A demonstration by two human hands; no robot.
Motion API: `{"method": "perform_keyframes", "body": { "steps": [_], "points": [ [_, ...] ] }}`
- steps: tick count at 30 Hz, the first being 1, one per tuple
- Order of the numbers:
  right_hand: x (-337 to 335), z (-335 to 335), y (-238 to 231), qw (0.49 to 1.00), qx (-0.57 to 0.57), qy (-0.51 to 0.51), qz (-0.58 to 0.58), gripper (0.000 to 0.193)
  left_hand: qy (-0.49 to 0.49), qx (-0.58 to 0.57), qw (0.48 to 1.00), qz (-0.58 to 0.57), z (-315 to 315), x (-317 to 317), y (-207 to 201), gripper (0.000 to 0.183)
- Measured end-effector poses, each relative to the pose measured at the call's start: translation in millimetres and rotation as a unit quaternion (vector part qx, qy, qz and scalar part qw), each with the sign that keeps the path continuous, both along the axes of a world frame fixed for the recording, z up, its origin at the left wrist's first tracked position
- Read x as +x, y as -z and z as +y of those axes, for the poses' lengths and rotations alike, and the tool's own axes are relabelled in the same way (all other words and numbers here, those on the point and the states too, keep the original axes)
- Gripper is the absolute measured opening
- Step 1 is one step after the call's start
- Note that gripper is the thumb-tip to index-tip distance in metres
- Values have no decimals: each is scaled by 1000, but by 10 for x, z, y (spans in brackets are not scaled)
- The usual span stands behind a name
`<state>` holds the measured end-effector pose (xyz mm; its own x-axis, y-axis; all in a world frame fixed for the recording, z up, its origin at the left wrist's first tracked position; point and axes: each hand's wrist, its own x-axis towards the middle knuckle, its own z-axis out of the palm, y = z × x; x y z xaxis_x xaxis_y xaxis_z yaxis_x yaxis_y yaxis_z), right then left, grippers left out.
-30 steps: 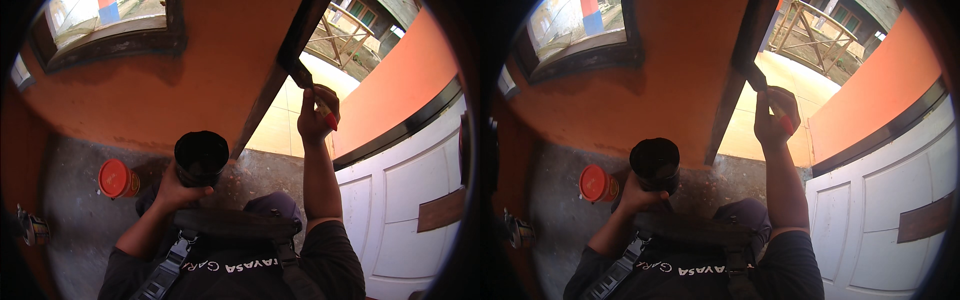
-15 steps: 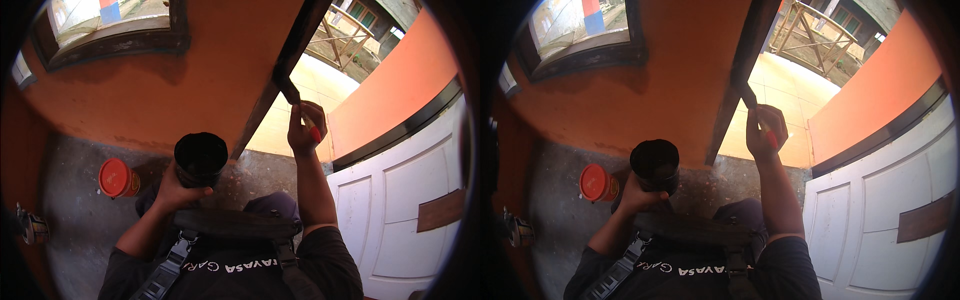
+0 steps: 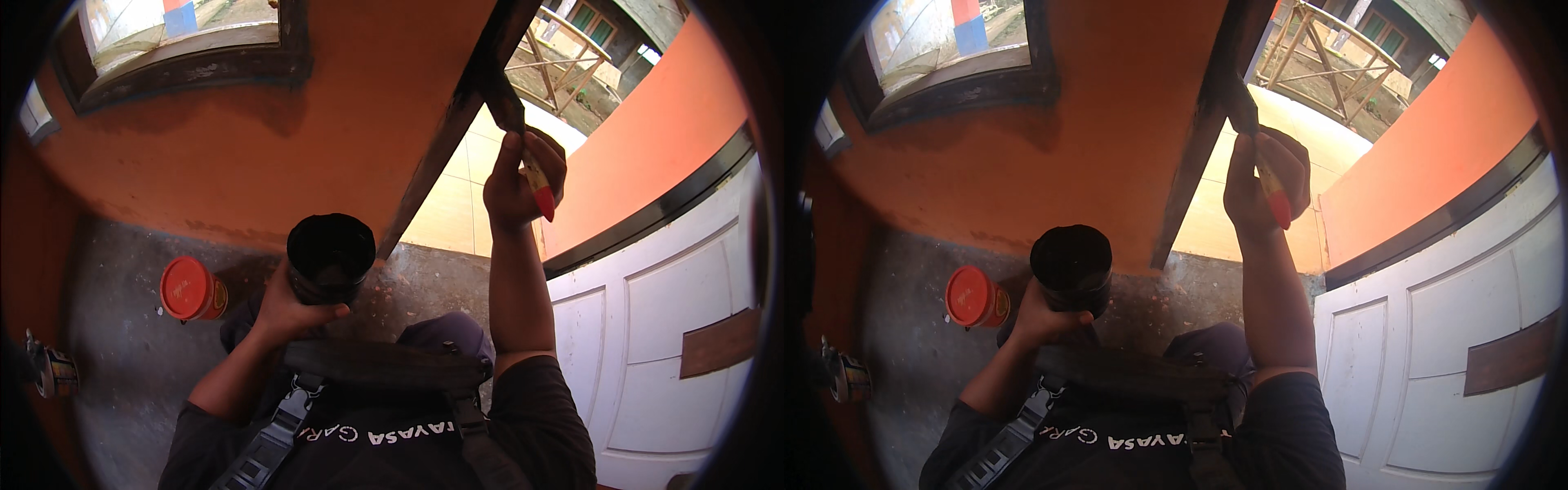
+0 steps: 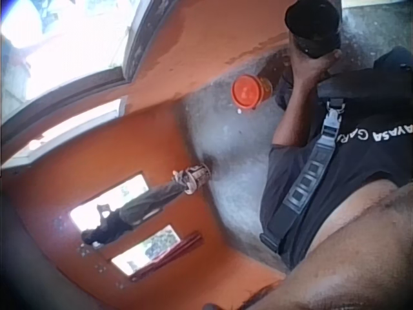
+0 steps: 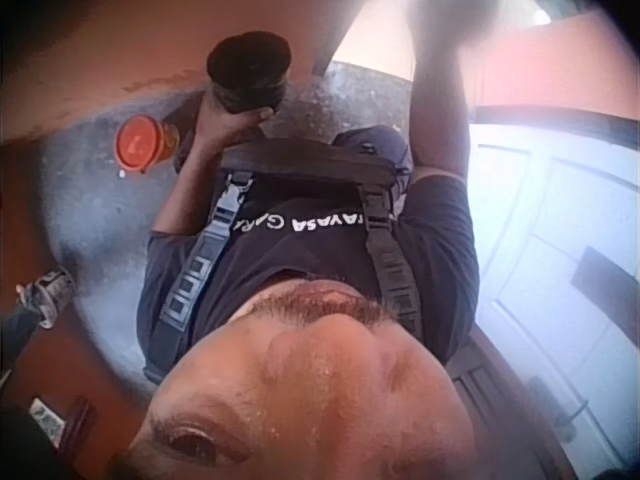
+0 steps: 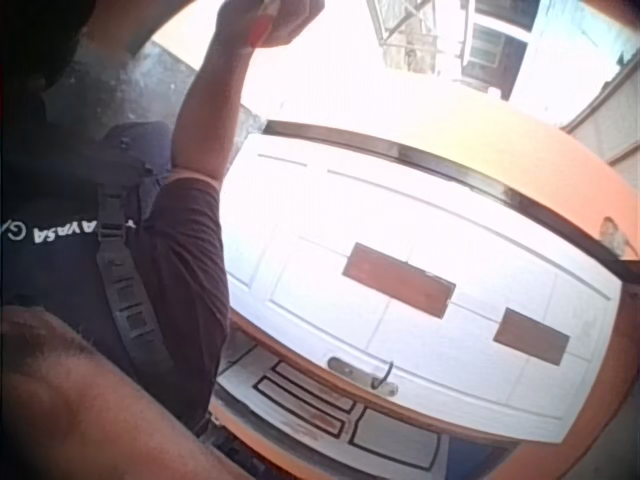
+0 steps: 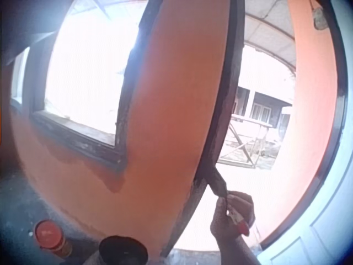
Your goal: The person paints the vertical edge of a door frame black using a paintbrush and a small paint can. They repeatedly dip the brush into the can and apply paint to the frame, working from top to bottom and back up.
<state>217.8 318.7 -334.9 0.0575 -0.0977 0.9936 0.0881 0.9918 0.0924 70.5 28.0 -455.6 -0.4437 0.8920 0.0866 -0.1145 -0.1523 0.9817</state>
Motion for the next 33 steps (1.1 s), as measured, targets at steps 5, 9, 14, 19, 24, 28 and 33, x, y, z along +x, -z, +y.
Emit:
{"method": "perform_keyframes", "body": {
  "steps": [5,9,14,19,24,28,33],
  "points": [
    [-80,13,226,999,-21,21,-11,30,-3,-3,1000,5,-11,-31,51,94],
    [-74,-39,341,998,-20,40,-40,30,-4,-7,1000,4,-23,-56,77,95],
    [-75,-79,443,997,-37,56,-50,25,-3,-12,1000,-5,-18,-52,45,95],
    [-113,-103,496,997,-37,52,-47,26,2,-16,1000,1,-22,-90,116,96],
    [-114,-138,573,996,-47,59,-56,26,-1,-22,1000,18,-34,-115,112,97],
    [-107,-154,635,995,-58,55,-66,26,-1,-26,1000,9,-52,-115,106,97],
    [-82,-179,706,994,-67,53,-75,27,-4,-20,1000,6,-67,-127,115,97]
  ]
}}
